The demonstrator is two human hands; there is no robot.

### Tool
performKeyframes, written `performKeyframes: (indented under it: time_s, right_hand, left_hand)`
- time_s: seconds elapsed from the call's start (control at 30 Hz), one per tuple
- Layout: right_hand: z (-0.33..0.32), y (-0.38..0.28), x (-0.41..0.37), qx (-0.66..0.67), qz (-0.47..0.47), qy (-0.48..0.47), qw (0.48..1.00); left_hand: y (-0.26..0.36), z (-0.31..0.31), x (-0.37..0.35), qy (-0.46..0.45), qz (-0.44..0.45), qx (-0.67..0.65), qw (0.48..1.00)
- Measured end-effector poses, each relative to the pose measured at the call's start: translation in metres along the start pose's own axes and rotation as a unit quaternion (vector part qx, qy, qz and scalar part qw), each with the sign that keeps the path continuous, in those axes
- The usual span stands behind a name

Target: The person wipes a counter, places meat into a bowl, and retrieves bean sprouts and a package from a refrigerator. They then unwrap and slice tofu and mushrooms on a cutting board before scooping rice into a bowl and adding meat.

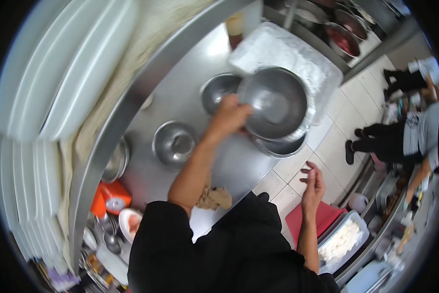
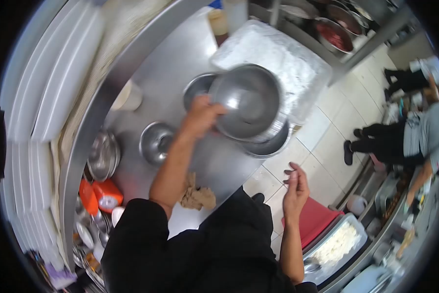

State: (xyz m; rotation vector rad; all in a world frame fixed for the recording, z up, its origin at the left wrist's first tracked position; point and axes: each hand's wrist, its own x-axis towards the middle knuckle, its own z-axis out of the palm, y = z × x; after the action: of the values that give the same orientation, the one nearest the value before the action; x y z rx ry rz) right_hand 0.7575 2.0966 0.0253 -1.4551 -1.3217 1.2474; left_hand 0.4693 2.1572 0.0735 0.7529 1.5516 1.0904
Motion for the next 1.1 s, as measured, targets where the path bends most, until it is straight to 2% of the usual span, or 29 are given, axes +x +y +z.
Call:
performKeyframes:
  time_s: [0.03,0.07,0.1,0.17,0.2,0.23,0.27,0.3,0.33,0.4,0.43,0.47,0.5,0.57,0.6,0.67,0.7,0.77,0.8,0.87,0.9,0.97,1.0,1.03,1.1]
  right_hand:
    - [0.002,-0.005,0.005,0.018,0.003,-0.014,1.000]
    - [0.002,-0.006,0.008,0.019,-0.007,-0.037,0.999]
    - [0.002,-0.006,0.011,0.022,-0.021,-0.051,0.998]
    - [-0.002,-0.004,0.008,0.001,-0.012,-0.069,0.998]
    - [-0.010,0.003,0.006,-0.040,-0.009,-0.077,0.996]
    - [-0.015,0.016,0.004,-0.051,-0.017,-0.071,0.996]
    - [-0.015,0.015,0.000,-0.047,-0.011,-0.060,0.997]
    - [-0.016,0.028,0.001,-0.029,-0.009,-0.057,0.998]
    - [-0.017,0.042,0.001,-0.021,-0.007,-0.054,0.998]
    - [-0.014,0.061,0.000,-0.005,0.017,-0.028,0.999]
    - [-0.011,0.064,0.001,0.005,0.001,-0.033,0.999]
    - [-0.010,0.066,0.001,0.025,0.026,-0.034,0.999]
    - [-0.008,0.065,0.002,0.043,0.053,-0.037,0.997]
    - [0.000,0.061,0.002,0.048,0.037,-0.039,0.997]
    - [0.002,0.064,0.002,0.039,0.027,-0.049,0.998]
    - [0.000,0.069,0.000,0.030,0.013,-0.059,0.998]
    - [-0.001,0.069,-0.001,0.024,0.007,-0.062,0.998]
    - [-0.004,0.069,-0.009,0.038,0.020,-0.071,0.997]
    - [-0.007,0.067,-0.014,0.036,0.028,-0.070,0.996]
    - [-0.016,0.070,-0.022,0.031,0.035,-0.064,0.997]
    - [-0.022,0.072,-0.026,0.032,0.040,-0.057,0.997]
    - [-0.031,0.083,-0.025,0.026,0.043,-0.043,0.998]
    - [-0.039,0.090,-0.030,0.022,0.045,-0.025,0.998]
    - [-0.045,0.083,-0.036,0.012,0.037,-0.024,0.999]
    - [-0.060,0.060,-0.050,-0.063,0.080,-0.007,0.995]
  left_hand:
    - [-0.019,0.014,-0.005,-0.042,0.010,-0.055,0.998]
    - [-0.006,0.018,-0.026,-0.087,0.001,-0.064,0.994]
    - [-0.011,0.013,-0.040,-0.078,0.002,-0.066,0.995]
    - [-0.018,-0.004,-0.073,0.134,0.044,-0.013,0.990]
    - [-0.035,-0.021,-0.082,0.247,0.096,0.055,0.963]
    - [-0.055,-0.050,-0.085,0.368,0.159,0.118,0.909]
    - [-0.063,-0.078,-0.096,0.455,0.139,0.310,0.823]
    - [-0.091,-0.104,-0.099,0.519,0.095,0.313,0.790]
    - [-0.096,-0.117,-0.108,0.545,-0.006,0.316,0.777]
    - [-0.123,-0.143,-0.113,0.536,-0.104,0.274,0.792]
    - [-0.123,-0.148,-0.117,0.484,-0.154,0.160,0.846]
    - [-0.125,-0.150,-0.119,0.414,-0.202,0.043,0.887]
    - [-0.141,-0.152,-0.115,0.420,-0.193,0.038,0.886]
    - [-0.172,-0.159,-0.106,0.319,-0.200,-0.056,0.925]
    - [-0.173,-0.160,-0.110,0.330,-0.195,-0.066,0.921]
    - [-0.175,-0.157,-0.112,0.294,-0.141,-0.144,0.934]
    - [-0.169,-0.153,-0.116,0.295,-0.139,-0.153,0.933]
    - [-0.135,-0.144,-0.140,0.309,-0.075,-0.117,0.941]
    - [-0.113,-0.135,-0.153,0.308,-0.078,-0.119,0.941]
    - [-0.077,-0.113,-0.173,0.241,0.011,-0.135,0.961]
    - [-0.078,-0.107,-0.169,0.236,0.005,-0.135,0.962]
    - [-0.077,-0.094,-0.153,0.150,0.067,-0.072,0.984]
    - [-0.034,-0.068,-0.173,0.096,0.036,-0.063,0.993]
    - [-0.034,-0.051,-0.166,0.044,0.021,-0.039,0.998]
    - [-0.049,-0.008,-0.147,0.001,-0.038,-0.075,0.996]
